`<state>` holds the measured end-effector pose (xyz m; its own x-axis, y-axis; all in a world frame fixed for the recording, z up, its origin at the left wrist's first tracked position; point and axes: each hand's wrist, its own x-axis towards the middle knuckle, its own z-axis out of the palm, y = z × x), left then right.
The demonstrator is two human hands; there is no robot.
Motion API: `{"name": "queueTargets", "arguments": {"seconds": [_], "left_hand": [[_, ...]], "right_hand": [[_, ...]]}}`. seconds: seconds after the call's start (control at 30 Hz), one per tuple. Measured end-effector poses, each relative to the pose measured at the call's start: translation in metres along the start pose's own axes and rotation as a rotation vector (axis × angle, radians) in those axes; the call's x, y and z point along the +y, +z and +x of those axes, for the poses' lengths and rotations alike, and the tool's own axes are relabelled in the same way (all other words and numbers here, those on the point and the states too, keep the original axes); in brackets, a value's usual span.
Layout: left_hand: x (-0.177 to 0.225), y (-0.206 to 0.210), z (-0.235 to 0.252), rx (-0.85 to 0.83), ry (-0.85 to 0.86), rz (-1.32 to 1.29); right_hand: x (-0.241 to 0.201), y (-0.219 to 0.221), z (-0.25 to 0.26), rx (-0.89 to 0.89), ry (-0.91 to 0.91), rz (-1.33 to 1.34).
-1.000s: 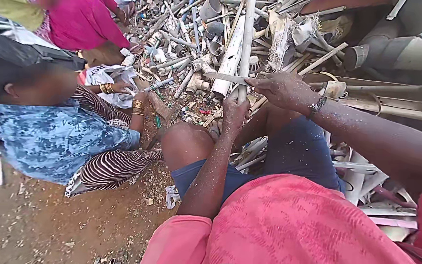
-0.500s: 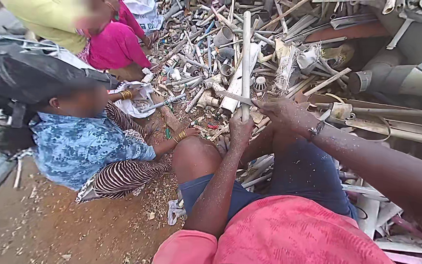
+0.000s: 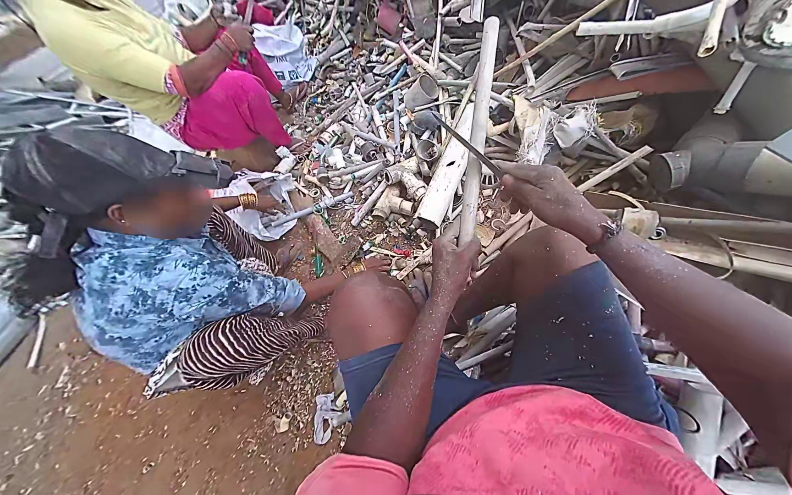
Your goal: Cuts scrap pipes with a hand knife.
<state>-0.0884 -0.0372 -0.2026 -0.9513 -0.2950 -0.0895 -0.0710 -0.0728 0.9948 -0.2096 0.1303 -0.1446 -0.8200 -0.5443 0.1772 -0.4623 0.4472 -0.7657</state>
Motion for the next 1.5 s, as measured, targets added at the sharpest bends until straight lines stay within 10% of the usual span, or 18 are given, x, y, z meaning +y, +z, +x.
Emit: {"name": "queueTargets", "arguments": {"seconds": [0.53, 1.1, 1.27, 1.5], "left_hand": [[-0.006, 0.003, 0.004, 0.025, -0.065, -0.132], [-0.008, -0.002, 0.004, 0.107, 0.032, 0.003], [-0.002, 0.001, 0.004, 0.04, 0.036, -0.047], [-0.01, 0.006, 0.0, -0.013, -0.074, -0.167]], "right_hand": [[-0.008, 0.013, 0.001, -0.322, -0.123, -0.291], [-0.009, 0.018, -0.012, -0.345, -0.215, -0.399], [0.001, 0.009, -0.002, -0.119, -0.146, -0.371], [0.005, -0.002, -0.015, -0.339, -0.204, -0.371]]}}
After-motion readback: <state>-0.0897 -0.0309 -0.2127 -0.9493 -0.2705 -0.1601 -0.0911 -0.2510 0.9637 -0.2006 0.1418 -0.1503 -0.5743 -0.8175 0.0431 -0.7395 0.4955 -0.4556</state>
